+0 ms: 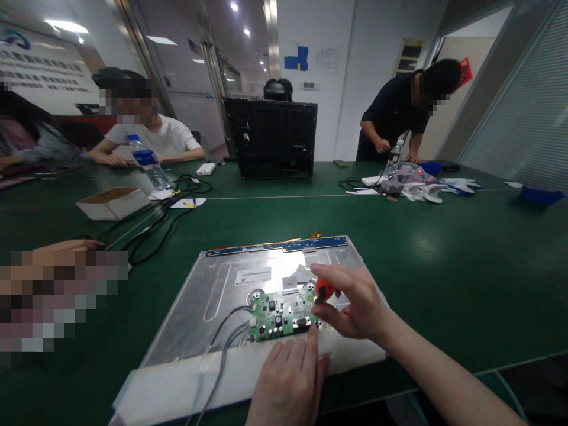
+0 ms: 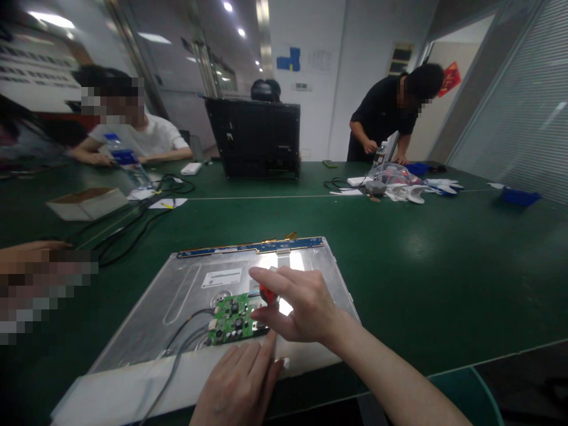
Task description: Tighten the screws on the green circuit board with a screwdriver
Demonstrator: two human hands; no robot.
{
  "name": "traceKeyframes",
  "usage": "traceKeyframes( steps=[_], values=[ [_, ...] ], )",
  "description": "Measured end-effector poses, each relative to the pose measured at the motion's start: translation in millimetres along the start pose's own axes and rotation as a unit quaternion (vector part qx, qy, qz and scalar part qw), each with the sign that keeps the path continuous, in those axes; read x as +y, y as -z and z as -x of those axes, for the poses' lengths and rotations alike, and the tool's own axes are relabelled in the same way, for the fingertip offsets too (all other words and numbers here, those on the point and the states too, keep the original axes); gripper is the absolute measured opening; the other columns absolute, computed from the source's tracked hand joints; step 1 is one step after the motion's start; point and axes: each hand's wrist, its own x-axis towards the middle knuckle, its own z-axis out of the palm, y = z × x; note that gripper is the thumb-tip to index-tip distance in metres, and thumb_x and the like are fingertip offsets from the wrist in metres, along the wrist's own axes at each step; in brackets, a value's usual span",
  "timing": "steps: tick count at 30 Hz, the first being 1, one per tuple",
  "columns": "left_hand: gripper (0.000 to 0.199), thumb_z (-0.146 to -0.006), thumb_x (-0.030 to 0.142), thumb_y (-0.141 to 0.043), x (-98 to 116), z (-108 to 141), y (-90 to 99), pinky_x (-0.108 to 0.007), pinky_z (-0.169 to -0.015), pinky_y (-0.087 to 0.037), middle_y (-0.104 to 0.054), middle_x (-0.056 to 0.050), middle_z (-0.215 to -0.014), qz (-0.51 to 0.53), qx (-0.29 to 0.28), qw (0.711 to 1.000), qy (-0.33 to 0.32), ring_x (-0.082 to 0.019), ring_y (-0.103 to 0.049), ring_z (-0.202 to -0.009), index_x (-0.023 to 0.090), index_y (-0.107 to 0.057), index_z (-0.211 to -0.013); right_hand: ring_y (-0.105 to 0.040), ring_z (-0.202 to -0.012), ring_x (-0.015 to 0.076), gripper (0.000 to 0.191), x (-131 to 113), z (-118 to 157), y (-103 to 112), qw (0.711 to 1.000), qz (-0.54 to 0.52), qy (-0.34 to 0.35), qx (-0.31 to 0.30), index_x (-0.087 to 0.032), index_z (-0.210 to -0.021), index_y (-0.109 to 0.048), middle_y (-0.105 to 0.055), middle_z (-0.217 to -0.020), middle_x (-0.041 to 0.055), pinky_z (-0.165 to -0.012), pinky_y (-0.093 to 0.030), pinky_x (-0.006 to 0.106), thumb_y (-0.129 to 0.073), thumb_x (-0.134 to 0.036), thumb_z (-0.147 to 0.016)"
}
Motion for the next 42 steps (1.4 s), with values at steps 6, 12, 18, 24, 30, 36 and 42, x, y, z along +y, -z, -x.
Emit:
traceKeyframes(
  steps=[6,12,18,24,30,36,42],
  values=[
    [0.036,-0.102,0.020,-0.026,1.3,-0.3,-0.5,-0.034,-0.058,-0.051,-0.065,-0.008,-0.073,0.000,0.007,1.000,-0.006,-0.020,-0.064,-0.060,0.003,-0.055,-0.115,-0.060,-0.076,0.0182,0.052,-3.2,-1.6,4.5,0.999,-0.028,-0.026,-0.016,-0.015,-0.139,-0.040,-0.063,-0.093,0.0090,-0.062,-0.050,0.031,-0.041,-0.012,-0.087],
    [0.036,-0.102,0.020,-0.026,-0.8,-0.6,0.7,-0.034,-0.056,-0.050,-0.065,-0.008,-0.072,-0.004,0.003,1.000,-0.006,-0.021,-0.064,-0.060,0.003,-0.056,-0.114,-0.053,-0.065,0.0150,0.050,-2.5,-1.8,0.7,1.000,0.010,-0.024,0.009,-0.019,-0.135,-0.043,-0.058,-0.080,0.0021,-0.050,-0.041,0.025,-0.050,-0.013,-0.086],
    [0.036,-0.101,0.019,-0.027,0.3,1.0,-1.4,-0.034,-0.058,-0.050,-0.066,-0.008,-0.074,0.001,0.008,1.000,-0.005,-0.021,-0.065,-0.062,0.003,-0.056,-0.114,-0.051,-0.061,0.0133,0.043,-1.4,-0.9,0.6,0.999,0.022,-0.023,0.005,-0.020,-0.132,-0.045,-0.059,-0.076,-0.0004,-0.051,-0.041,0.025,-0.055,-0.033,-0.092],
    [0.037,-0.102,0.020,-0.026,1.1,-0.8,0.5,-0.033,-0.059,-0.050,-0.066,-0.008,-0.074,-0.005,0.012,1.000,-0.009,-0.020,-0.064,-0.061,0.003,-0.056,-0.114,-0.058,-0.072,0.0160,0.047,-5.0,-4.2,5.6,0.999,0.001,-0.035,-0.008,-0.015,-0.136,-0.041,-0.062,-0.088,0.0060,-0.060,-0.049,0.029,-0.040,-0.013,-0.089],
    [0.037,-0.102,0.020,-0.026,-0.5,-0.5,-0.2,-0.034,-0.057,-0.050,-0.066,-0.008,-0.074,-0.003,0.002,1.000,-0.009,-0.020,-0.064,-0.061,0.003,-0.057,-0.114,-0.053,-0.062,0.0130,0.045,-3.2,-3.2,1.7,0.999,0.025,-0.022,0.024,-0.017,-0.130,-0.045,-0.058,-0.077,0.0002,-0.051,-0.043,0.025,-0.050,-0.012,-0.086],
    [0.038,-0.102,0.021,-0.025,-0.7,-0.3,-0.7,-0.034,-0.058,-0.050,-0.066,-0.008,-0.073,-0.004,0.007,1.000,-0.008,-0.020,-0.064,-0.061,0.003,-0.057,-0.114,-0.049,-0.056,0.0116,0.040,-1.6,-0.3,0.6,0.998,0.055,-0.034,0.028,-0.023,-0.126,-0.048,-0.055,-0.070,-0.0036,-0.048,-0.039,0.024,-0.059,-0.021,-0.087],
    [0.038,-0.102,0.020,-0.026,0.1,-0.8,0.9,-0.034,-0.056,-0.050,-0.065,-0.008,-0.070,-0.011,0.006,1.000,-0.013,-0.021,-0.064,-0.058,0.002,-0.057,-0.113,-0.055,-0.067,0.0144,0.049,-7.4,-4.3,5.8,0.999,0.009,-0.049,-0.002,-0.016,-0.136,-0.041,-0.060,-0.086,0.0043,-0.054,-0.046,0.026,-0.043,-0.016,-0.087]
  ],
)
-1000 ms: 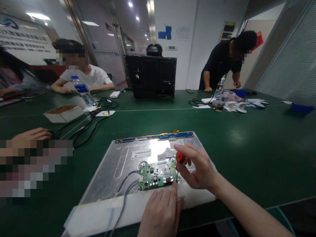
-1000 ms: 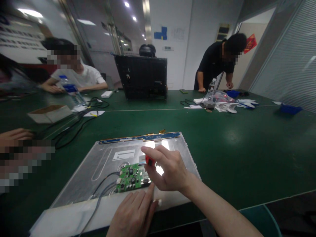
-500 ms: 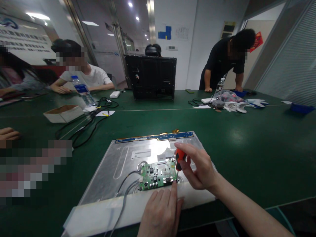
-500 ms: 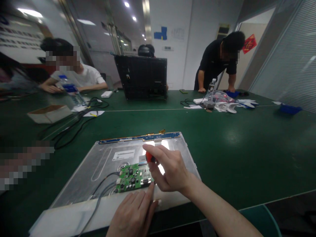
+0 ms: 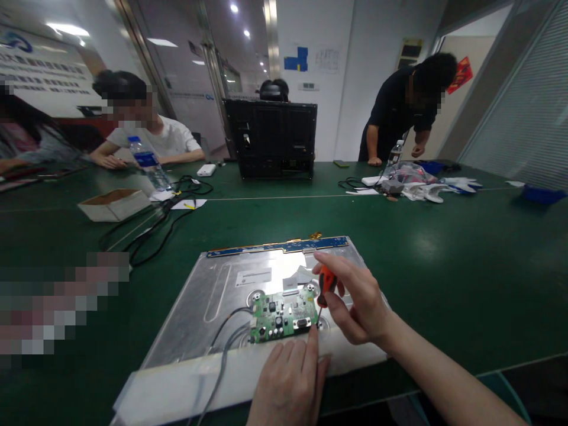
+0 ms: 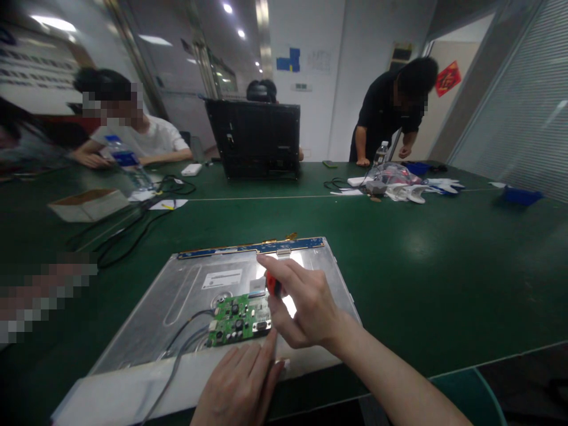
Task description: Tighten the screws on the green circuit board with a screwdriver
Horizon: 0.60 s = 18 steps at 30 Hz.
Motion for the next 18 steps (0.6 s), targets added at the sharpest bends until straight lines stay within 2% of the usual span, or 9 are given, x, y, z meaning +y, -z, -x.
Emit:
traceKeyframes(
  steps=[3,10,13,18],
  values=[
    [0.039,-0.102,0.021,-0.026,0.0,0.2,0.6,-0.035,-0.056,-0.050,-0.065,-0.008,-0.071,0.002,-0.003,1.000,-0.001,-0.021,-0.064,-0.058,0.001,-0.057,-0.113,-0.056,-0.068,0.0144,0.050,-0.3,-0.2,-0.6,1.000,0.010,-0.014,0.000,-0.016,-0.137,-0.038,-0.060,-0.090,0.0053,-0.053,-0.046,0.026,-0.042,-0.012,-0.086],
    [0.036,-0.101,0.020,-0.028,-0.2,-0.3,-0.8,-0.035,-0.059,-0.051,-0.066,-0.009,-0.075,0.013,0.003,1.000,0.004,-0.021,-0.064,-0.063,0.002,-0.057,-0.114,-0.052,-0.059,0.0112,0.038,5.5,2.4,-7.1,0.999,0.034,0.004,0.026,-0.021,-0.124,-0.044,-0.056,-0.072,-0.0039,-0.051,-0.042,0.022,-0.058,-0.021,-0.089],
    [0.036,-0.102,0.020,-0.027,-0.8,-0.5,-0.4,-0.034,-0.059,-0.051,-0.066,-0.009,-0.075,0.015,-0.002,1.000,0.003,-0.021,-0.064,-0.062,0.003,-0.058,-0.113,-0.052,-0.059,0.0113,0.039,3.8,1.2,-5.0,0.999,0.041,-0.005,0.012,-0.019,-0.126,-0.043,-0.059,-0.077,-0.0014,-0.050,-0.042,0.022,-0.056,-0.022,-0.089],
    [0.038,-0.102,0.020,-0.026,-0.9,-0.5,0.6,-0.033,-0.059,-0.051,-0.066,-0.008,-0.073,0.005,0.002,1.000,0.002,-0.020,-0.064,-0.061,0.003,-0.057,-0.113,-0.056,-0.065,0.0140,0.047,0.7,-0.7,-0.3,1.000,0.013,-0.019,-0.014,-0.016,-0.136,-0.038,-0.062,-0.089,0.0049,-0.053,-0.047,0.026,-0.041,-0.015,-0.089]
  ],
)
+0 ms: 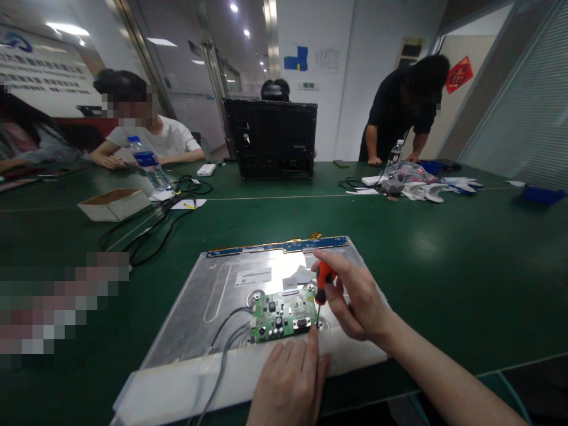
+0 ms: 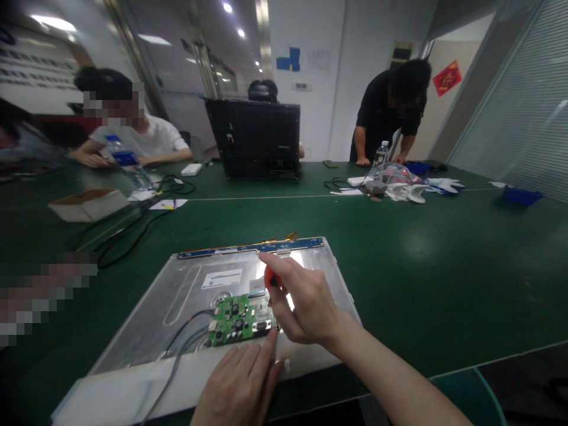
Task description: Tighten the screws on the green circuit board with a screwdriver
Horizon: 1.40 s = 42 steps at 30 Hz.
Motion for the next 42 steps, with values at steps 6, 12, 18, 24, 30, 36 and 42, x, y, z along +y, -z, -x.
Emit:
traceKeyframes(
  steps=[6,12,18,24,30,36,42],
  values=[
    [0.038,-0.102,0.021,-0.025,-0.2,1.2,-0.2,-0.033,-0.059,-0.051,-0.067,-0.009,-0.076,0.002,-0.009,1.000,0.004,-0.020,-0.066,-0.063,0.004,-0.057,-0.114,-0.054,-0.060,0.0119,0.041,2.3,1.6,-3.6,0.999,0.026,0.015,0.033,-0.018,-0.125,-0.044,-0.059,-0.080,0.0006,-0.050,-0.044,0.023,-0.050,-0.013,-0.085],
    [0.037,-0.102,0.020,-0.026,0.0,1.9,-0.2,-0.034,-0.059,-0.052,-0.067,-0.009,-0.076,0.009,-0.013,1.000,0.001,-0.021,-0.065,-0.064,0.003,-0.056,-0.115,-0.046,-0.048,0.0080,0.032,3.5,3.0,-6.7,0.997,0.053,0.013,0.061,-0.020,-0.116,-0.047,-0.055,-0.067,-0.0062,-0.048,-0.042,0.019,-0.059,-0.023,-0.087],
    [0.036,-0.101,0.020,-0.027,1.2,-0.8,1.6,-0.034,-0.056,-0.050,-0.065,-0.008,-0.072,0.009,-0.009,1.000,0.003,-0.021,-0.064,-0.060,0.003,-0.056,-0.113,-0.055,-0.059,0.0128,0.041,0.9,1.7,-0.3,0.999,0.013,0.023,0.026,-0.016,-0.126,-0.045,-0.063,-0.081,0.0029,-0.052,-0.048,0.025,-0.046,-0.021,-0.085],
    [0.036,-0.101,0.019,-0.026,-0.3,-1.0,0.0,-0.033,-0.056,-0.049,-0.064,-0.007,-0.071,0.004,-0.007,1.000,0.004,-0.020,-0.063,-0.058,0.004,-0.057,-0.111,-0.052,-0.056,0.0114,0.046,0.9,1.8,-2.3,0.999,0.014,0.027,0.041,-0.017,-0.126,-0.044,-0.058,-0.076,-0.0006,-0.049,-0.045,0.023,-0.048,-0.013,-0.081],
    [0.037,-0.102,0.020,-0.025,0.1,-0.7,1.0,-0.033,-0.058,-0.049,-0.066,-0.007,-0.073,0.005,-0.004,1.000,0.001,-0.019,-0.064,-0.060,0.004,-0.057,-0.114,-0.048,-0.054,0.0113,0.038,4.9,2.6,-6.7,0.997,0.031,0.041,0.053,-0.021,-0.122,-0.046,-0.053,-0.067,-0.0053,-0.047,-0.038,0.023,-0.059,-0.020,-0.086],
    [0.037,-0.102,0.020,-0.025,0.8,-0.7,-0.4,-0.033,-0.058,-0.049,-0.065,-0.008,-0.072,0.007,-0.002,1.000,0.007,-0.020,-0.064,-0.060,0.004,-0.057,-0.112,-0.054,-0.064,0.0146,0.043,0.7,0.6,-0.8,0.999,0.002,0.026,0.025,-0.018,-0.128,-0.045,-0.060,-0.083,0.0031,-0.052,-0.046,0.027,-0.046,-0.019,-0.085],
    [0.037,-0.102,0.021,-0.025,0.4,-0.1,-0.3,-0.032,-0.058,-0.049,-0.065,-0.007,-0.071,0.002,-0.002,1.000,0.006,-0.019,-0.063,-0.059,0.005,-0.058,-0.111,-0.053,-0.059,0.0130,0.045,0.4,-0.4,-2.0,0.998,0.025,0.028,0.043,-0.019,-0.126,-0.045,-0.058,-0.076,-0.0001,-0.050,-0.045,0.025,-0.048,-0.012,-0.081]
  ],
)
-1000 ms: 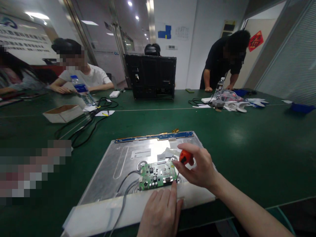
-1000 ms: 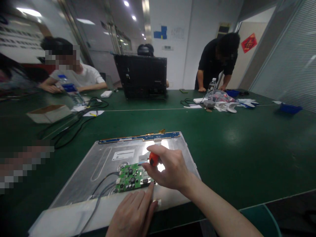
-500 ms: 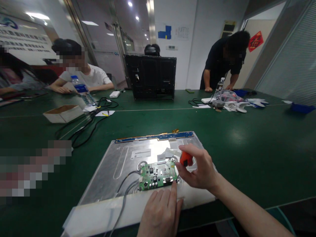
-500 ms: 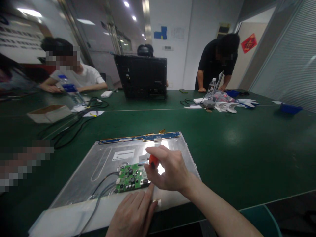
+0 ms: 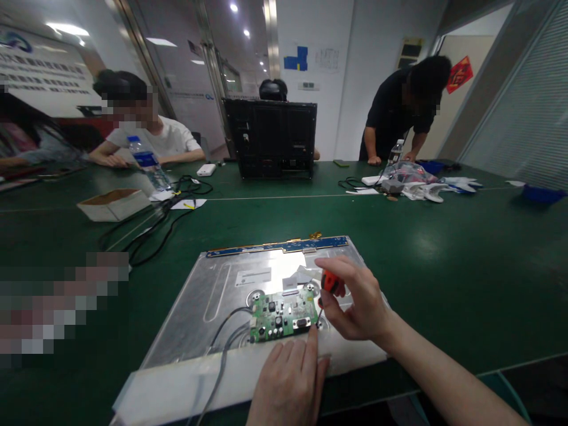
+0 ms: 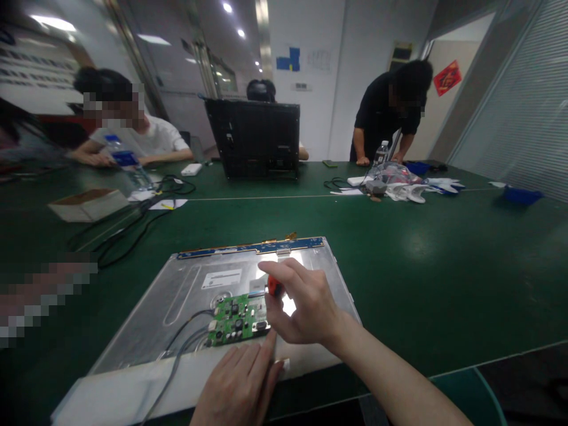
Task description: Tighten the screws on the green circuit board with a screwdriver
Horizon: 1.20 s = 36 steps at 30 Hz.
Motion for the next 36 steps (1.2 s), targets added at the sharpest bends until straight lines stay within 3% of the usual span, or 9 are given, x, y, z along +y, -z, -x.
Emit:
traceKeyframes(
  steps=[6,10,16,25,32,36],
  values=[
    [0.037,-0.102,0.021,-0.025,0.1,0.9,0.8,-0.033,-0.059,-0.051,-0.067,-0.008,-0.075,0.005,-0.008,1.000,-0.003,-0.020,-0.065,-0.062,0.005,-0.056,-0.114,-0.051,-0.055,0.0113,0.039,3.9,2.6,-4.8,1.000,-0.001,0.009,0.009,-0.022,-0.121,-0.045,-0.054,-0.067,-0.0057,-0.047,-0.039,0.022,-0.061,-0.020,-0.086],
    [0.037,-0.102,0.021,-0.025,0.1,-0.1,0.8,-0.034,-0.058,-0.050,-0.066,-0.008,-0.074,0.001,0.000,1.000,0.002,-0.020,-0.065,-0.061,0.005,-0.057,-0.111,-0.052,-0.060,0.0128,0.041,1.9,2.0,-1.8,1.000,-0.009,0.007,-0.009,-0.017,-0.125,-0.044,-0.056,-0.072,-0.0018,-0.049,-0.041,0.024,-0.057,-0.022,-0.087],
    [0.037,-0.102,0.021,-0.026,0.5,-1.0,1.7,-0.033,-0.058,-0.050,-0.066,-0.008,-0.073,0.010,0.001,1.000,-0.002,-0.020,-0.064,-0.061,0.003,-0.056,-0.114,-0.055,-0.065,0.0136,0.047,-0.8,0.9,2.0,1.000,-0.016,-0.014,-0.017,-0.017,-0.131,-0.043,-0.062,-0.090,0.0053,-0.053,-0.046,0.026,-0.044,-0.012,-0.084],
    [0.038,-0.103,0.021,-0.024,0.1,0.8,0.0,-0.033,-0.059,-0.050,-0.067,-0.008,-0.074,0.013,0.007,1.000,0.003,-0.020,-0.065,-0.061,0.005,-0.056,-0.113,-0.050,-0.055,0.0110,0.036,5.1,3.9,-4.9,1.000,0.002,0.011,0.005,-0.021,-0.120,-0.047,-0.055,-0.067,-0.0051,-0.048,-0.038,0.023,-0.061,-0.022,-0.088],
    [0.038,-0.103,0.022,-0.024,0.4,0.2,1.0,-0.034,-0.057,-0.050,-0.066,-0.007,-0.072,0.011,-0.002,1.000,0.004,-0.020,-0.064,-0.059,0.004,-0.056,-0.113,-0.055,-0.063,0.0140,0.040,1.1,2.0,1.2,1.000,-0.020,-0.001,-0.019,-0.014,-0.127,-0.045,-0.062,-0.084,0.0052,-0.052,-0.044,0.026,-0.044,-0.016,-0.087],
    [0.038,-0.103,0.022,-0.024,-0.2,-0.1,0.6,-0.034,-0.058,-0.050,-0.066,-0.007,-0.072,0.009,0.003,1.000,0.002,-0.020,-0.064,-0.059,0.004,-0.056,-0.113,-0.053,-0.063,0.0139,0.042,1.7,2.7,-1.1,1.000,-0.016,0.004,-0.014,-0.017,-0.129,-0.044,-0.059,-0.081,0.0025,-0.051,-0.042,0.026,-0.046,-0.013,-0.087]
  ],
)
